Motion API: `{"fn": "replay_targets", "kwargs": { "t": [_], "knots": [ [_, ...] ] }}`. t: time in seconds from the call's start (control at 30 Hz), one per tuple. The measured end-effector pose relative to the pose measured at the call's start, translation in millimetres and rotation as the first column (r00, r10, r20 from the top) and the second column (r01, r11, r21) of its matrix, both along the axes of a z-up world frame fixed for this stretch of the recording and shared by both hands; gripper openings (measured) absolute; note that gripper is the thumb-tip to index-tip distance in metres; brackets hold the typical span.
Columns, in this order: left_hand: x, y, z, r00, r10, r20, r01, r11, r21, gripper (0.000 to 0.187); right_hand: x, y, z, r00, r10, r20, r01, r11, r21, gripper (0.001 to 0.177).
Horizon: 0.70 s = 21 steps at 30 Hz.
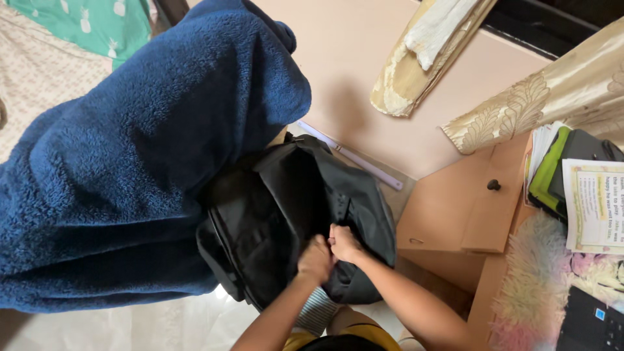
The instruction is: The person opens a black backpack and places several items inside, including a white cloth, a small green box, a patterned wallet, and a purple pen. They then transfer the wallet and pen into a white handbag and place the handbag on the bed.
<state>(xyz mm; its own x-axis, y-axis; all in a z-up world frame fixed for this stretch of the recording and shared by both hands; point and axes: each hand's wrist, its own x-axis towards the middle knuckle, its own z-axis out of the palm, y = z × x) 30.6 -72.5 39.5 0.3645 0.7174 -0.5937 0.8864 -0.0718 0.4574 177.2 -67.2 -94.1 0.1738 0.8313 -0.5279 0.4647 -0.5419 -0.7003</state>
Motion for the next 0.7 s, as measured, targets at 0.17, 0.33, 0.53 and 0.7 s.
{"fn": "replay_targets", "kwargs": {
  "t": [0.17, 0.33, 0.53, 0.7],
  "knots": [
    [1, 7, -89, 0.970, -0.243, -0.026, 0.242, 0.970, -0.006, 0.061, 6, -4, 42, 0.967, 0.210, 0.147, -0.202, 0.977, -0.067, 0.015],
    [1, 1, -80, 0.971, -0.230, -0.063, 0.226, 0.973, -0.055, 0.072, -2, -5, 80, 0.913, 0.297, 0.280, -0.285, 0.955, -0.083, 0.005],
    [7, 3, -104, 0.979, -0.205, 0.017, 0.205, 0.977, -0.054, 0.065, -9, 15, 98, 0.820, 0.297, 0.489, -0.254, 0.955, -0.154, 0.017],
    [13, -14, -135, 0.984, -0.176, 0.034, 0.178, 0.981, -0.072, 0.064, 42, 84, 120, 0.539, 0.003, 0.842, -0.559, 0.750, 0.355, 0.046]
  ]
}}
